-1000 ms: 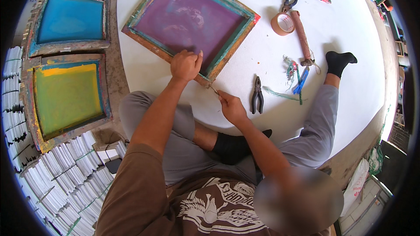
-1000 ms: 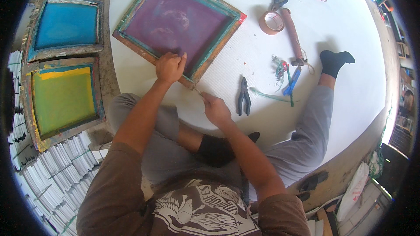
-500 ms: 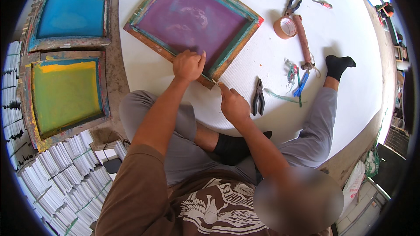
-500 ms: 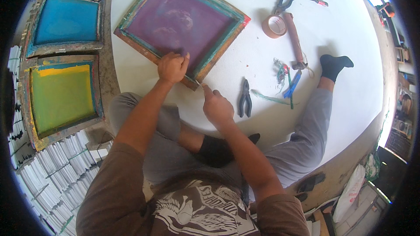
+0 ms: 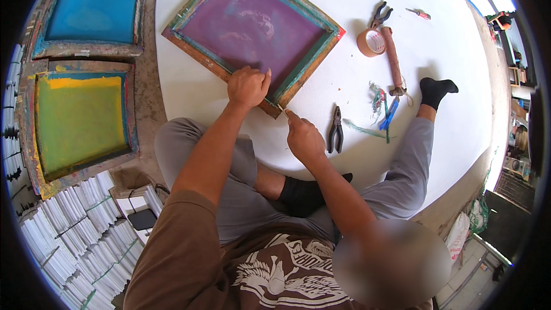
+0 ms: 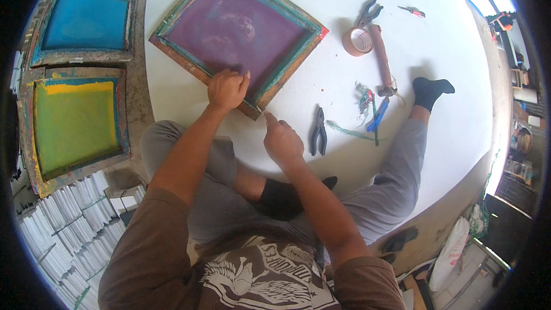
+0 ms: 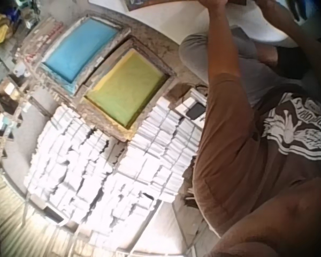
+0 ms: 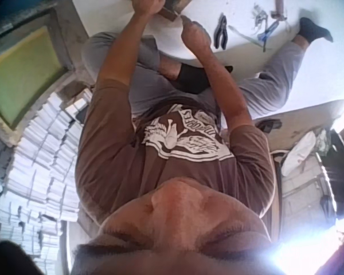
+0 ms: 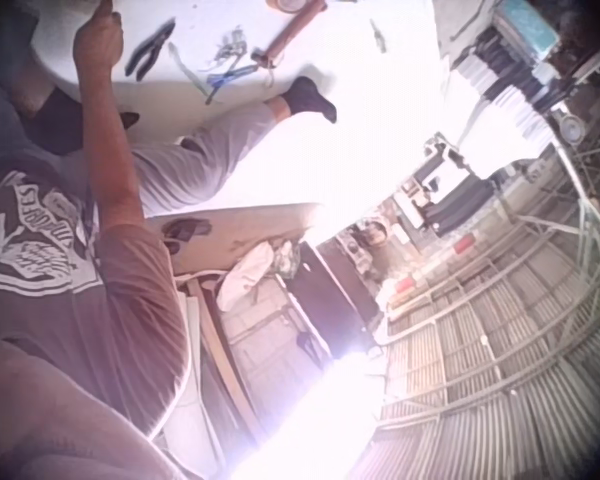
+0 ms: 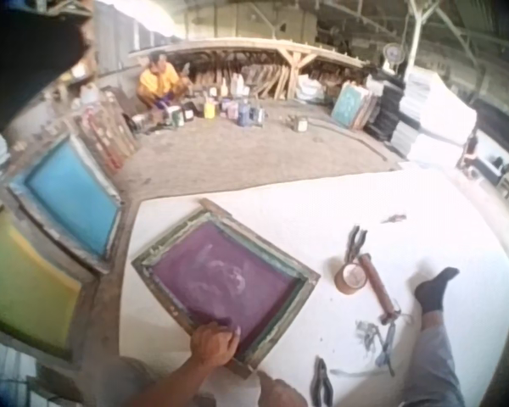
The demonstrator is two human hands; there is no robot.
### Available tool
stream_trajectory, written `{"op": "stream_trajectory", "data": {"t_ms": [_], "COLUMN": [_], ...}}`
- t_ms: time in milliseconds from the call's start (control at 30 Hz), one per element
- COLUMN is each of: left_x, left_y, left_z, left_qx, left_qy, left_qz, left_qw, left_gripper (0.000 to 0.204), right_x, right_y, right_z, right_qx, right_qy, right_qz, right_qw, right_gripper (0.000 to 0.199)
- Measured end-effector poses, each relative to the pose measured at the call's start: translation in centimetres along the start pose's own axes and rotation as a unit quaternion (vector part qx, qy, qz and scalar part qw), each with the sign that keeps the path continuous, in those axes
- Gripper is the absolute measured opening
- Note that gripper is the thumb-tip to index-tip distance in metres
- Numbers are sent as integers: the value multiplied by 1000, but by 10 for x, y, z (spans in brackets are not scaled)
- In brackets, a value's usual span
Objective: The person sits on the floor and uses a screwdriver to tighten screws along the edge of a purple screen printing frame. They adjust the frame's position and continue working on the corner joints with the screwdriver.
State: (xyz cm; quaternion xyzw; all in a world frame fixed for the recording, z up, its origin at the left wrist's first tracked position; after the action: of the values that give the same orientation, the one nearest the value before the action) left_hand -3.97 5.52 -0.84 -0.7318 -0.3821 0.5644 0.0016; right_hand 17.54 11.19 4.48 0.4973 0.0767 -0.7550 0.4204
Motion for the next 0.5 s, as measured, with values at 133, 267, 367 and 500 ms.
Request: {"op": "stream_trajectory", "data": {"t_ms": [133, 267, 367, 500], "left_x": [0, 1, 3, 1], "left_y": [0, 1, 2, 2], "left_z": [1, 2, 1, -3], "left_qx": [-7, -6, 5, -5], "left_qy": [6, 2, -5, -2], "left_qz": [17, 22, 4, 2], "left_qw": [1000, 1000, 1000, 1000], "left_gripper": [50, 48, 51, 50], "right_x": [-7, -15, -13, 9], "right_y": [2, 4, 6, -3], "right_z": [10, 25, 34, 14], "right_qx": [10, 20, 33, 45], "right_qy": [49, 102, 119, -1], "right_qz": [9, 36, 48, 54], "right_qw": [999, 994, 991, 998], "right_gripper": [49, 51, 51, 50]}}
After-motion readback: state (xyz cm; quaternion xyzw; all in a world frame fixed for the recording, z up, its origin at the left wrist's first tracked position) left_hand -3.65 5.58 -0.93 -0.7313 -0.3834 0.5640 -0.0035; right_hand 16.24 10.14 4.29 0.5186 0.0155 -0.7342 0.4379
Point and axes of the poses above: each hand's wrist, its own y-axis away from the middle knuckle, its own x-axis out of the palm, z = x × y, the point moved 1 cm from there along -y, towards the middle knuckle, and after that the axes turned 10 degrees about -z, right-handed, at the moved point
